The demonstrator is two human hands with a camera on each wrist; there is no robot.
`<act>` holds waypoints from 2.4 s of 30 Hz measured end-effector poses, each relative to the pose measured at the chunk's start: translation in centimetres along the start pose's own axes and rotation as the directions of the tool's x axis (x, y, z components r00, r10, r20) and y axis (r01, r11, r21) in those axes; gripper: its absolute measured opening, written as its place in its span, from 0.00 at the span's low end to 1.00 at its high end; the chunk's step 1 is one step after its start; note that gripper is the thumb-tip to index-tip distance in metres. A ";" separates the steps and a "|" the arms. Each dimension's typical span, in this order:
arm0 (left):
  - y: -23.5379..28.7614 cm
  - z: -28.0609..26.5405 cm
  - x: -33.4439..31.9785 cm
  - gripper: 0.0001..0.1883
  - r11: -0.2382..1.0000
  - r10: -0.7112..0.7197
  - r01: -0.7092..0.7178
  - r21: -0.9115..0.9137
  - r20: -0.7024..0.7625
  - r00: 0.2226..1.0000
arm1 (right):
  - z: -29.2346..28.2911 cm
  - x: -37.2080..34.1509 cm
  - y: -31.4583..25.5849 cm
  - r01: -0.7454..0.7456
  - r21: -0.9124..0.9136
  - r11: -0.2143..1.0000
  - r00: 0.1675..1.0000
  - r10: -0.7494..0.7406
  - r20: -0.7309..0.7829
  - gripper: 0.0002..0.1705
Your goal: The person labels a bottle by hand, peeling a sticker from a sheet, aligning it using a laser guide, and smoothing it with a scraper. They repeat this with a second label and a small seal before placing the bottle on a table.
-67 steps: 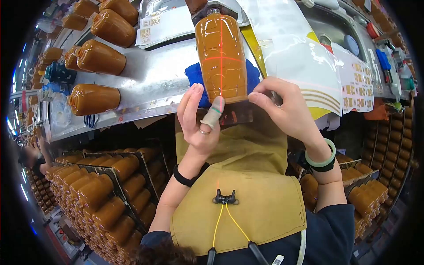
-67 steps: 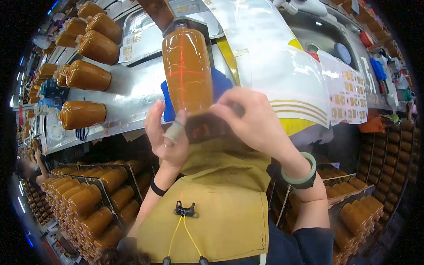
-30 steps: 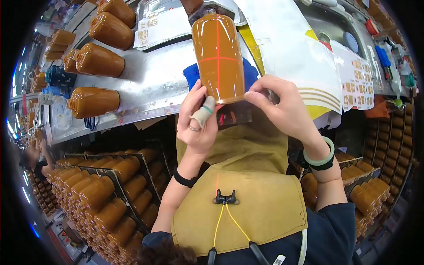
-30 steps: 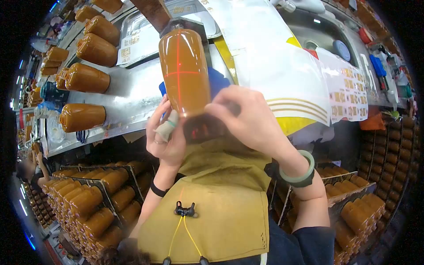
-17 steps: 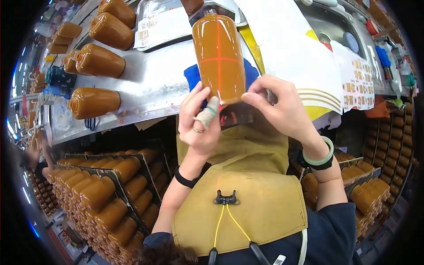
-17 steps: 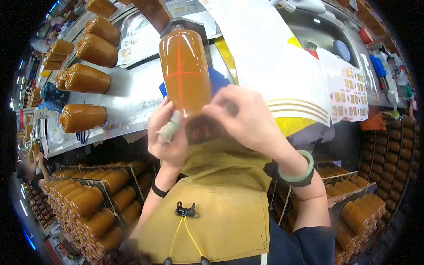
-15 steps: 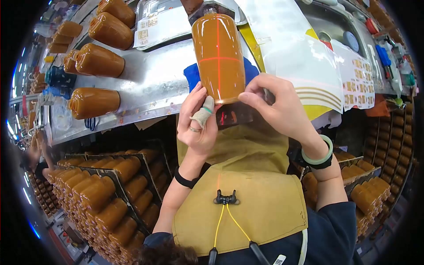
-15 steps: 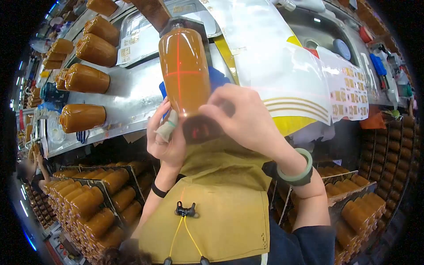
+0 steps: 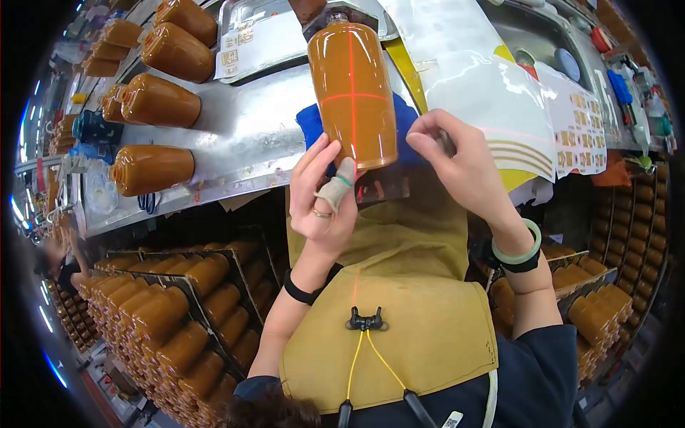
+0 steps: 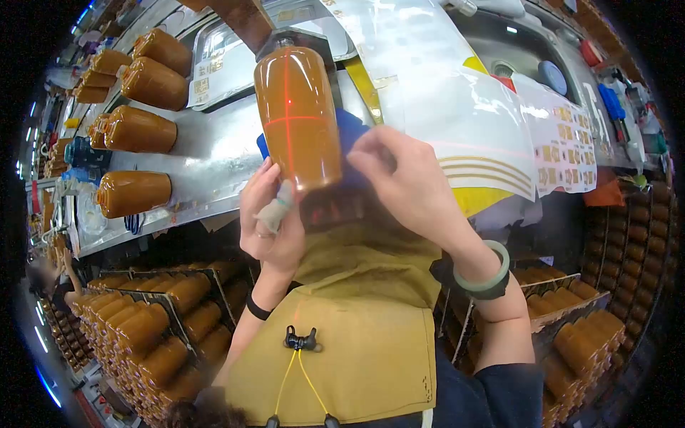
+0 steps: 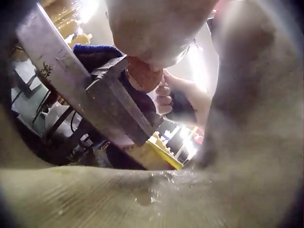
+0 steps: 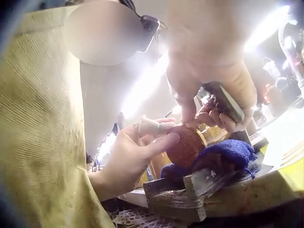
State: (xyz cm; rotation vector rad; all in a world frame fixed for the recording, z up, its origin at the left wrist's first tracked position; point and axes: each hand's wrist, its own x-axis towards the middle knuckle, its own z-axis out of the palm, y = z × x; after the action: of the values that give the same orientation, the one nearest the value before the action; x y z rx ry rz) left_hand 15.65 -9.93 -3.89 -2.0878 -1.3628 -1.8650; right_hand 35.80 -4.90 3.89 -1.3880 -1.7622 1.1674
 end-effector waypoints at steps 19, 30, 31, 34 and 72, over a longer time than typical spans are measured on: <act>0.0 0.0 -0.5 0.21 0.989 -0.148 0.148 -0.018 0.005 0.989 | 2.0 0.0 0.2 -0.195 0.225 0.955 0.976 0.165 0.142 0.20; 0.8 -0.1 0.0 0.17 0.974 -0.225 0.224 -0.022 -0.001 0.974 | 1.8 0.2 0.2 -0.241 0.304 0.922 0.965 0.195 0.174 0.19; 0.8 -0.1 0.0 0.17 0.974 -0.224 0.224 -0.022 -0.001 0.975 | 1.9 0.3 0.4 -0.233 0.318 0.919 0.968 0.189 0.163 0.19; 0.8 0.0 0.0 0.16 0.975 -0.218 0.217 -0.040 -0.014 0.976 | 1.9 0.1 0.3 -0.219 0.286 0.933 0.971 0.181 0.154 0.18; 1.0 -0.1 0.0 0.15 0.970 -0.239 0.238 -0.044 -0.018 0.971 | 2.2 0.0 0.2 -0.208 0.286 0.935 0.976 0.177 0.129 0.18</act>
State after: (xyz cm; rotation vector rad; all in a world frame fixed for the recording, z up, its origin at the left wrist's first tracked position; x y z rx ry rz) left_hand 16.21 -10.57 -3.36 -1.9902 -1.6485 -2.0128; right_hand 33.97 -5.48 2.73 -1.3587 -1.4620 1.5634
